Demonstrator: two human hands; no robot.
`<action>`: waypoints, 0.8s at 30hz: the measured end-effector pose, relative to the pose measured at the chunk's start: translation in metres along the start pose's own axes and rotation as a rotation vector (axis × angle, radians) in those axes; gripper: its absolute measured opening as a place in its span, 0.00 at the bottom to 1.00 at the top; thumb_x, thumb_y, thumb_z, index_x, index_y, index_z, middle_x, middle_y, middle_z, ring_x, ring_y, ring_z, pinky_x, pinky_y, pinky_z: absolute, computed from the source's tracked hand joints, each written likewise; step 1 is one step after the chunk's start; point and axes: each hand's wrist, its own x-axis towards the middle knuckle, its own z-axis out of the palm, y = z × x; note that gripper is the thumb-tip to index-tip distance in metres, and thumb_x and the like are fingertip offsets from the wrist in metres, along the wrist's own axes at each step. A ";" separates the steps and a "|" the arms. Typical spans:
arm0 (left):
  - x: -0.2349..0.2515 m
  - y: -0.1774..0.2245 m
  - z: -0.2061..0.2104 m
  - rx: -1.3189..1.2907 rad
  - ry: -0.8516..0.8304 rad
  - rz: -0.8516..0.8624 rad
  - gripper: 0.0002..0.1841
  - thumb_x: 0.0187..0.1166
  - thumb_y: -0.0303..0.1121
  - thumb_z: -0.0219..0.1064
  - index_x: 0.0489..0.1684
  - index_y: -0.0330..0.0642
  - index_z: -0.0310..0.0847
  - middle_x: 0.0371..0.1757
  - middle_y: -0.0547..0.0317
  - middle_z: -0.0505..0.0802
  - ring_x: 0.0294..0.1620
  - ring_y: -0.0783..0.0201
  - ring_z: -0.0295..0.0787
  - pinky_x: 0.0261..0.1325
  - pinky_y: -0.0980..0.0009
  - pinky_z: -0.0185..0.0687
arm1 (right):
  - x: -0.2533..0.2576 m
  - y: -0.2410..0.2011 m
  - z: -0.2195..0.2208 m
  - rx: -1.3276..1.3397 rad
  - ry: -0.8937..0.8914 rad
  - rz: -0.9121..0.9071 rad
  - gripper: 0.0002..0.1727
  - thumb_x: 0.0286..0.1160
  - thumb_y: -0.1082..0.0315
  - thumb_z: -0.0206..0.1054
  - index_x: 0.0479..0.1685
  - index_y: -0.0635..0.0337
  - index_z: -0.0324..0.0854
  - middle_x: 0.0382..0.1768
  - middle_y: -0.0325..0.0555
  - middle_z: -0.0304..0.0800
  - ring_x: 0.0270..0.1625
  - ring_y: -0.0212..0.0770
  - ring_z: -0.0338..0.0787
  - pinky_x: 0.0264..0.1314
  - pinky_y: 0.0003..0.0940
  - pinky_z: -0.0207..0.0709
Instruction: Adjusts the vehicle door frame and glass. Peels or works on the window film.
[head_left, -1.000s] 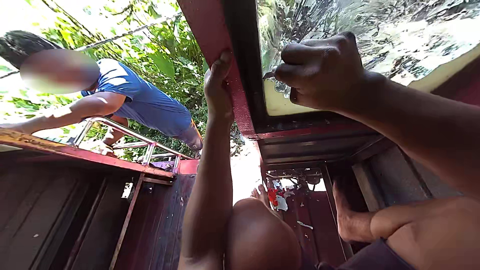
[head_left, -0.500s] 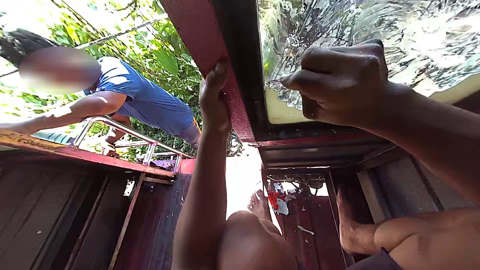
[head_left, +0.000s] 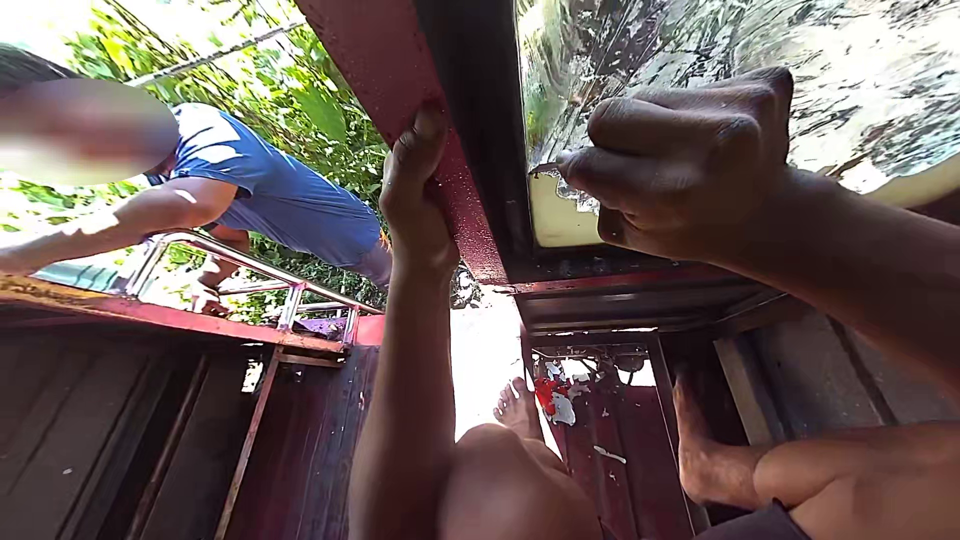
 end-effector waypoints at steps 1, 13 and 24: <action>0.000 0.000 -0.001 -0.005 -0.006 0.002 0.12 0.82 0.31 0.50 0.40 0.55 0.81 0.38 0.72 0.95 0.46 0.77 0.92 0.54 0.71 0.89 | -0.001 0.003 -0.001 0.033 0.010 -0.002 0.10 0.72 0.76 0.57 0.28 0.64 0.84 0.21 0.53 0.79 0.17 0.54 0.78 0.13 0.43 0.53; -0.001 0.001 0.001 -0.011 0.006 -0.012 0.13 0.83 0.32 0.49 0.40 0.56 0.81 0.38 0.72 0.95 0.46 0.77 0.92 0.54 0.72 0.89 | -0.004 0.002 -0.001 -0.003 0.014 -0.007 0.11 0.72 0.76 0.56 0.28 0.65 0.84 0.21 0.53 0.77 0.17 0.53 0.76 0.14 0.42 0.52; -0.002 0.002 0.003 -0.010 0.032 -0.014 0.15 0.83 0.30 0.47 0.38 0.56 0.82 0.37 0.72 0.95 0.45 0.78 0.92 0.53 0.72 0.89 | -0.007 0.007 -0.004 0.097 0.028 -0.002 0.10 0.72 0.77 0.57 0.30 0.66 0.85 0.21 0.54 0.78 0.17 0.52 0.76 0.14 0.43 0.53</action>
